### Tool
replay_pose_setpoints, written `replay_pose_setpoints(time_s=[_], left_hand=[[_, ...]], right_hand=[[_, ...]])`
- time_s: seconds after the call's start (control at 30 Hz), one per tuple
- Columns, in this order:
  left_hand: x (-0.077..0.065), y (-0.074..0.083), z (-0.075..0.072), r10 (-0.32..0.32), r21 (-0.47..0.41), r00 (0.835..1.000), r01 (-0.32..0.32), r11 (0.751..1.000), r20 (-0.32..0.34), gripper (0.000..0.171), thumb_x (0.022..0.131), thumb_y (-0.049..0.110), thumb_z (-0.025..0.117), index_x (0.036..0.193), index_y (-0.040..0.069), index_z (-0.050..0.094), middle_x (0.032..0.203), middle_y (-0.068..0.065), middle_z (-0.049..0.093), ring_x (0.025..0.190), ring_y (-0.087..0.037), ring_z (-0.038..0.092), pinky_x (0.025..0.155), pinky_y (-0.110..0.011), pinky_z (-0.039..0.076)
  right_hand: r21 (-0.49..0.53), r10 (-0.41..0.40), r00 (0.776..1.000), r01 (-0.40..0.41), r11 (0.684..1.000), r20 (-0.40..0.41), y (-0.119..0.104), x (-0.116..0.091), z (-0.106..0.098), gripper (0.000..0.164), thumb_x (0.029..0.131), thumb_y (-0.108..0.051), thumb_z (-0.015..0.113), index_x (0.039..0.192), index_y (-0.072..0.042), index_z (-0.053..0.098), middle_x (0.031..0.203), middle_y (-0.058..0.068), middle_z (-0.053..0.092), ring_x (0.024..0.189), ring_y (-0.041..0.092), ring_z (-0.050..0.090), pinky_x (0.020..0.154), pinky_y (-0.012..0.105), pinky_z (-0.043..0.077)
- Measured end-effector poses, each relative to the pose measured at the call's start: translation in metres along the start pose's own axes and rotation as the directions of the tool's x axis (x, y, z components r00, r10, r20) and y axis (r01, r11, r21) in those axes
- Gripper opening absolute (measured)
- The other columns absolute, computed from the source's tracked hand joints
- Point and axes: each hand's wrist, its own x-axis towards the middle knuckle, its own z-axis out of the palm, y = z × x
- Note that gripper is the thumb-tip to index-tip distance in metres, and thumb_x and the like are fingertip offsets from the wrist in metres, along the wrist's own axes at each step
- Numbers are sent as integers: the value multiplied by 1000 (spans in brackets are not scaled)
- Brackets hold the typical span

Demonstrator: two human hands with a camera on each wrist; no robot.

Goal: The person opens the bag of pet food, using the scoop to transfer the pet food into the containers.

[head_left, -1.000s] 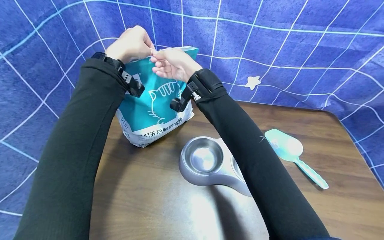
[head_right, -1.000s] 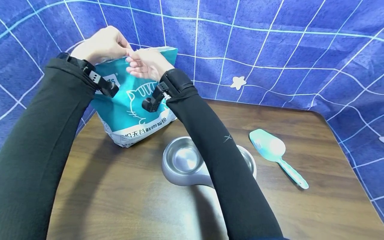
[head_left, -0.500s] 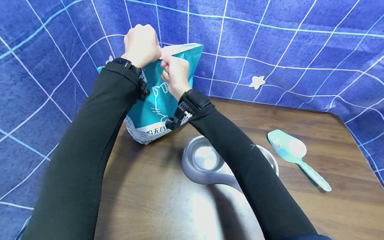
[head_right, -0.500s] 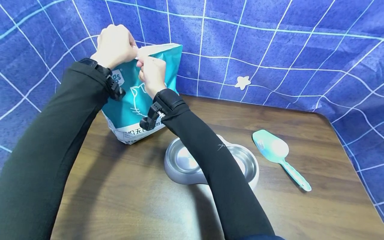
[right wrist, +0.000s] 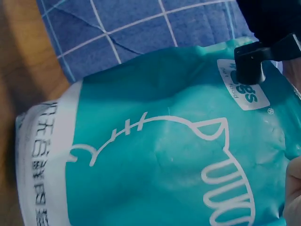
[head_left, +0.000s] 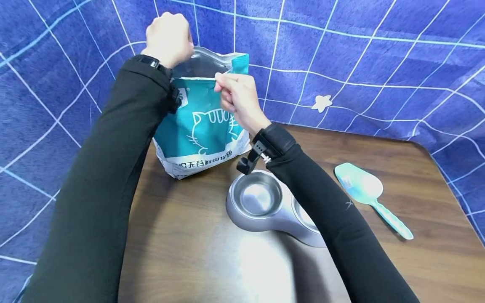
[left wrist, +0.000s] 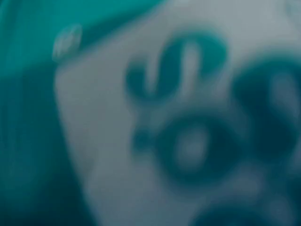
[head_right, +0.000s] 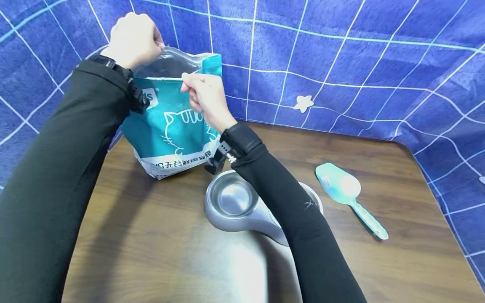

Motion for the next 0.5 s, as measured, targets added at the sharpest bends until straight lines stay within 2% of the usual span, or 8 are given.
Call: replay_pose_setpoints(time_s=[0.1, 0.13, 0.23, 0.3, 0.33, 0.4, 0.5], left_hand=[[-3, -6, -5, 15, -55, 997, -11, 998, 77, 34, 94, 16, 46, 112, -7, 64, 115, -28, 60, 106, -45, 53, 93, -56, 39], [-5, -10, -6, 29, -69, 994, -21, 997, 109, 36, 96, 18, 46, 115, -8, 62, 115, -27, 59, 102, -43, 54, 90, -54, 41], [-8, -21, -9, 76, -100, 972, -55, 993, 221, 40, 99, 22, 45, 119, -10, 58, 113, -28, 58, 80, -34, 58, 72, -44, 49], [-11, -29, -10, 92, -106, 952, -63, 992, 292, 43, 101, 24, 43, 120, -12, 57, 105, -27, 59, 69, -27, 56, 60, -37, 50], [-11, -33, -10, 94, -105, 941, -63, 992, 326, 45, 101, 26, 42, 120, -12, 56, 101, -25, 58, 65, -25, 54, 55, -35, 49], [-13, -38, -10, 86, -110, 917, -47, 993, 389, 49, 102, 29, 38, 121, -13, 54, 97, -23, 56, 66, -23, 53, 56, -35, 51], [-15, -41, -8, 78, -135, 881, -17, 991, 467, 53, 103, 32, 32, 125, -12, 51, 98, -21, 52, 76, -27, 52, 65, -41, 51]], right_hand=[[-64, 16, 999, -13, 998, 39, -4, -2, -6, 39, 97, 1, 48, 59, 0, 57, 44, -1, 25, 34, 9, 23, 37, 22, 17], [-86, 3, 999, 1, 996, 41, -5, -2, -7, 38, 97, 0, 49, 60, -1, 58, 44, -1, 26, 35, 9, 24, 38, 22, 19], [-163, -68, 997, 73, 984, 33, -11, 1, -14, 32, 97, -4, 52, 68, 0, 64, 45, -1, 29, 36, 10, 27, 38, 22, 22], [-252, -140, 990, 144, 957, 32, -15, 3, -20, 27, 98, -8, 53, 76, 1, 68, 47, 1, 33, 37, 12, 29, 38, 22, 24], [-307, -177, 984, 179, 935, 36, -18, 4, -24, 25, 98, -10, 54, 82, 2, 69, 47, 2, 36, 38, 13, 31, 39, 23, 26], [-423, -248, 966, 256, 869, 77, -21, 8, -33, 21, 98, -12, 54, 98, 2, 69, 51, 7, 42, 39, 17, 36, 40, 26, 32], [-603, -255, 953, 303, 738, 166, -26, 15, -44, 25, 97, -10, 54, 119, -5, 64, 63, 13, 53, 45, 22, 47, 47, 30, 40]])
